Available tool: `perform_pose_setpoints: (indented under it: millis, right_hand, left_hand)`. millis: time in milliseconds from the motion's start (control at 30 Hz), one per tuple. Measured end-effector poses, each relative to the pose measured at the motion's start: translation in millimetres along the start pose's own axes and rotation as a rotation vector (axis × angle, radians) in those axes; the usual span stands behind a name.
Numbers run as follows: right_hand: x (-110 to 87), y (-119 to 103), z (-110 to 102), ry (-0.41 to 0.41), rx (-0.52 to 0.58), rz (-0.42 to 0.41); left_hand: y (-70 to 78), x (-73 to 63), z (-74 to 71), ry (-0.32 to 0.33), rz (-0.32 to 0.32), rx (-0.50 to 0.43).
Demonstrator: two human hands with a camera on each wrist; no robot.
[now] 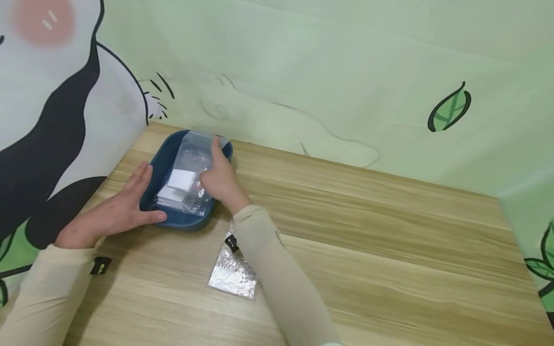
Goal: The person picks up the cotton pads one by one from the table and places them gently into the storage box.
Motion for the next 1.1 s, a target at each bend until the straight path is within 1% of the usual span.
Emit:
perform_pose_setpoints:
  millis: [100,200,300,467,700,967,1100]
  right_hand:
    - [2.9,6,10,0.034,0.002,0.048]
    - [4.8,10,16,0.076,-0.030,0.083]
    - [4.9,12,22,0.094,-0.020,0.114]
    - [3.4,13,26,0.124,-0.049,0.162]
    - [4.4,19,31,0.119,-0.039,0.229]
    - [5.4,21,33,0.139,-0.135,0.273]
    - [4.5,20,35,0.131,-0.171,0.301]
  left_hand:
    - [1.3,0.6,0.4,-0.003,-0.002,-0.003]
    - [2.9,0.9,0.4,-0.004,0.001,-0.003]
    - [4.0,1.1,-0.2,0.000,0.004,-0.001]
    - [6.3,1.0,-0.6,0.004,0.020,0.000]
    - [6.6,0.0,-0.6,0.003,0.025,0.002]
    - [3.4,-0.7,-0.8,-0.001,0.013,-0.001]
    - [2.0,-1.3,-0.9,-0.002,0.004,-0.004]
Point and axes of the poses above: each hand's wrist, its own x-axis towards the middle knuckle, its own z-axis out of the palm, y = z × x, the point moved 10 cm from there along x, towards the middle knuckle
